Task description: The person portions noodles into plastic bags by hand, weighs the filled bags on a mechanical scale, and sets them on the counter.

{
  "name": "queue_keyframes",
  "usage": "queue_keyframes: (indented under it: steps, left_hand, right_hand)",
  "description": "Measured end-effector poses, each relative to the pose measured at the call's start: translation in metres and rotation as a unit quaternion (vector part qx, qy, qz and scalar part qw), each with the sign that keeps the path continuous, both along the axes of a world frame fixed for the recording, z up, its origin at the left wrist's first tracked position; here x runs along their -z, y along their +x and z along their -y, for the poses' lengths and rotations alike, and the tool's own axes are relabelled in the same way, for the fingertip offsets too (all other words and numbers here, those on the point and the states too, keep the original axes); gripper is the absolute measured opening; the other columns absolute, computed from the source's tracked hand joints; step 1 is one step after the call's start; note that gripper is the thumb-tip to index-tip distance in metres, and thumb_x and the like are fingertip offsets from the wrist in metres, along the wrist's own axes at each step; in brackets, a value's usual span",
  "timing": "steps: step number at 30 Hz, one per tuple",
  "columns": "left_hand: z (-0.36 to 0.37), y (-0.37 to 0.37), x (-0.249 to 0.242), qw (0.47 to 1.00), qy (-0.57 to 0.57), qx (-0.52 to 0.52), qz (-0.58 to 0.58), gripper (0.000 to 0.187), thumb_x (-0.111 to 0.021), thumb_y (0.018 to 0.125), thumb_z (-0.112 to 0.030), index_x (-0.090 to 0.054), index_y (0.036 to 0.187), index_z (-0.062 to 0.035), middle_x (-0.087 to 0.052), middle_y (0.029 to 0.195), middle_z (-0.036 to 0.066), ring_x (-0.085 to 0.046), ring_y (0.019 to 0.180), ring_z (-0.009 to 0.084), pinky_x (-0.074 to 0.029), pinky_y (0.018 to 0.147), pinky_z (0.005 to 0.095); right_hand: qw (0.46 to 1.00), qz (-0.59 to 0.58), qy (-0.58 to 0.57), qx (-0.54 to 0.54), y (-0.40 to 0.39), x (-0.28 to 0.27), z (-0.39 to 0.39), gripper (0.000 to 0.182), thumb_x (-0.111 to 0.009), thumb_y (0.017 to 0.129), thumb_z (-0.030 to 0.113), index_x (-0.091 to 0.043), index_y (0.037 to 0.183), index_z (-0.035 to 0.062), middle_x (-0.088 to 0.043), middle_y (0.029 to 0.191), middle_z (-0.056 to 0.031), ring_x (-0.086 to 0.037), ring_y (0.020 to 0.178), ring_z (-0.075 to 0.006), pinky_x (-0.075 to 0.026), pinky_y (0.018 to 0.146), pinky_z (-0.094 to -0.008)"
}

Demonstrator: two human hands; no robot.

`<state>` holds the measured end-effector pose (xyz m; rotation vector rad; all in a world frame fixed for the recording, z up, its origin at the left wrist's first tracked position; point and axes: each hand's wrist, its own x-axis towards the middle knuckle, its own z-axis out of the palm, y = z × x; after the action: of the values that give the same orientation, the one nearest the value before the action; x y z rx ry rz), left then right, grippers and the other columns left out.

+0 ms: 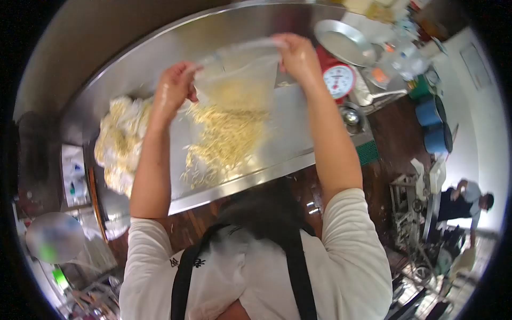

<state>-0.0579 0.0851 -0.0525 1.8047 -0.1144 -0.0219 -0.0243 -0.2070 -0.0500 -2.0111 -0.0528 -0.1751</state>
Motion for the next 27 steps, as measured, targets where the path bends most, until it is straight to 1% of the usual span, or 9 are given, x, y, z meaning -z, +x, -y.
queue_keyframes:
  steps: [1, 3, 6, 8, 11, 12, 14, 17, 27]
  left_hand:
    - [0.024, 0.010, -0.034, 0.999, 0.005, 0.030, 0.030, 0.026, -0.055, 0.098, -0.022, -0.066, 0.104, 0.0007, -0.049, 0.057, -0.001, -0.052, 0.044, 0.0117, -0.047, 0.045, 0.0283]
    - [0.073, 0.027, -0.088, 0.994, -0.006, 0.072, 0.083, 0.030, -0.054, 0.098, -0.024, -0.066, 0.109, 0.0009, -0.048, 0.058, -0.001, -0.052, 0.047, 0.0110, -0.049, 0.048, 0.0282]
    - [0.144, 0.051, -0.130, 0.986, -0.060, 0.091, 0.124, 0.032, -0.054, 0.099, -0.025, -0.065, 0.112, 0.0012, -0.050, 0.062, 0.000, -0.053, 0.051, 0.0113, -0.052, 0.053, 0.0298]
    - [0.193, 0.065, -0.130, 0.983, -0.111, 0.095, 0.109, 0.031, -0.054, 0.099, -0.025, -0.066, 0.112, 0.0009, -0.051, 0.064, 0.001, -0.053, 0.054, 0.0120, -0.053, 0.057, 0.0313]
    - [0.248, 0.090, -0.088, 0.982, -0.104, 0.152, 0.049, 0.030, -0.055, 0.098, -0.027, -0.066, 0.104, 0.0007, -0.051, 0.064, 0.002, -0.054, 0.053, 0.0130, -0.055, 0.056, 0.0330]
    - [0.264, 0.100, -0.069, 0.984, -0.080, 0.158, 0.033, 0.030, -0.055, 0.098, -0.028, -0.065, 0.102, 0.0002, -0.051, 0.064, 0.002, -0.054, 0.053, 0.0132, -0.054, 0.055, 0.0330]
    - [0.290, 0.116, -0.038, 0.985, -0.030, 0.170, 0.002, 0.030, -0.057, 0.097, -0.029, -0.064, 0.097, -0.0007, -0.052, 0.064, 0.003, -0.053, 0.052, 0.0135, -0.054, 0.053, 0.0329]
    - [0.315, 0.126, -0.031, 0.990, 0.019, 0.143, 0.010, 0.030, -0.059, 0.096, -0.031, -0.062, 0.091, -0.0021, -0.052, 0.063, 0.003, -0.053, 0.049, 0.0136, -0.053, 0.049, 0.0323]
    - [0.367, 0.132, -0.060, 0.985, 0.137, 0.052, 0.088, 0.050, -0.072, 0.086, -0.040, -0.065, 0.119, -0.0040, -0.053, 0.062, 0.001, -0.052, 0.049, 0.0106, -0.051, 0.048, 0.0290]
  right_hand:
    - [0.996, 0.046, 0.072, 0.000, -0.005, -0.039, 0.020, 0.032, -0.053, 0.092, 0.006, -0.062, 0.123, 0.0041, -0.063, 0.073, -0.0016, -0.051, 0.053, -0.0083, -0.043, 0.050, -0.0255]
    - [0.960, 0.177, 0.211, -0.052, 0.000, -0.084, 0.069, 0.040, -0.056, 0.093, 0.007, -0.053, 0.132, 0.0015, -0.066, 0.093, -0.0071, -0.063, 0.082, -0.0143, -0.052, 0.075, -0.0273]
    - [0.928, 0.321, 0.187, -0.013, -0.050, -0.131, 0.098, 0.025, -0.059, 0.095, 0.012, -0.054, 0.117, 0.0021, -0.064, 0.097, -0.0062, -0.063, 0.090, -0.0185, -0.052, 0.076, -0.0331]
    - [0.921, 0.359, 0.149, 0.011, -0.077, -0.119, 0.127, 0.045, -0.058, 0.094, 0.006, -0.047, 0.137, 0.0012, -0.064, 0.103, -0.0082, -0.062, 0.094, -0.0158, -0.049, 0.088, -0.0294]
    - [0.962, 0.199, 0.189, 0.008, -0.099, -0.034, 0.164, 0.035, -0.054, 0.096, 0.004, -0.052, 0.130, 0.0046, -0.064, 0.101, -0.0053, -0.060, 0.092, -0.0128, -0.048, 0.085, -0.0258]
    - [0.981, 0.177, 0.074, -0.014, -0.099, 0.003, 0.183, 0.036, -0.059, 0.095, 0.007, -0.052, 0.130, 0.0032, -0.064, 0.099, -0.0050, -0.060, 0.092, -0.0126, -0.048, 0.086, -0.0272]
    - [0.989, 0.074, 0.124, -0.032, -0.114, 0.048, 0.192, 0.030, -0.059, 0.095, 0.007, -0.056, 0.125, 0.0028, -0.064, 0.099, -0.0048, -0.060, 0.090, -0.0114, -0.049, 0.082, -0.0263]
    - [0.995, 0.025, 0.085, -0.043, -0.133, 0.065, 0.212, 0.028, -0.058, 0.095, 0.007, -0.058, 0.123, 0.0022, -0.065, 0.098, -0.0052, -0.061, 0.087, -0.0111, -0.049, 0.079, -0.0264]
    - [0.993, 0.002, 0.108, -0.038, -0.147, 0.078, 0.261, 0.027, -0.056, 0.096, 0.007, -0.058, 0.122, 0.0011, -0.066, 0.095, -0.0073, -0.064, 0.085, -0.0141, -0.051, 0.079, -0.0285]
